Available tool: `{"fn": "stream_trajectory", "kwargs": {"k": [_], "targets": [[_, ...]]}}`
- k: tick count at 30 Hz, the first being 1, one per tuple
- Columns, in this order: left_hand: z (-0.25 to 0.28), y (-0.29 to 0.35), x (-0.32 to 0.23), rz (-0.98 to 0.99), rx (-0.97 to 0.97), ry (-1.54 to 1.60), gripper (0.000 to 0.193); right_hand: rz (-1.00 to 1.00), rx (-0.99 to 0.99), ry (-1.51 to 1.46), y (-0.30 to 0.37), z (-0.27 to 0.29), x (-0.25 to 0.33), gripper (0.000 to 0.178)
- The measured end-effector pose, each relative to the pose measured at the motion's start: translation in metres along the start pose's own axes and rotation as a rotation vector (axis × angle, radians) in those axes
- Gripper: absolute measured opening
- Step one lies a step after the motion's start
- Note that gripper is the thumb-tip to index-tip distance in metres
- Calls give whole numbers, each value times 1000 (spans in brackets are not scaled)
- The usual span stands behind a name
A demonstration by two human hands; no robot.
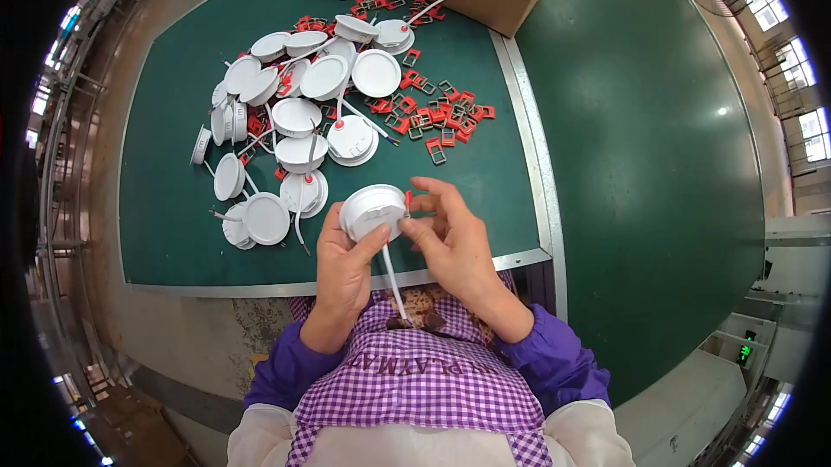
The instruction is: The person is seen attaching red clips to white circular lighting components.
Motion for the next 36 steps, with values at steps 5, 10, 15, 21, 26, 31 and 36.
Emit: {"fn": "stream_trajectory", "kwargs": {"k": [5,10,15,21,26,31,36], "targets": [[0,5,-7,33,19,-57,36,-88,96,-125,0,3,2,53],[-2,9,-6,21,13,-84,32,-60,122,-66,-4,5,2,52],[-3,10,-2,81,13,-71,32,-247,138,-232,-11,11,-20,49],[5,-3,-4,118,11,-97,34,-172,180,-115,-18,4,-12,41],[20,-11,-30,210,-11,-228,40,406,68,720,-47,35,-3,28],[29,-10,-45,296,57,-505,38,676,213,1136,-62,42,-19,19],[30,-12,-24,329,169,-379,28,551,380,1317,-62,38,-19,16]]}}
Point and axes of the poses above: each hand's wrist, its own y-axis away from the middle knuckle, its own z-axis out of the back of the hand, x = y × z, the point moved 3 cm from there along -y, towards the middle knuckle, and after that the axes turned 12 degrees about z, right-handed, at the moved point
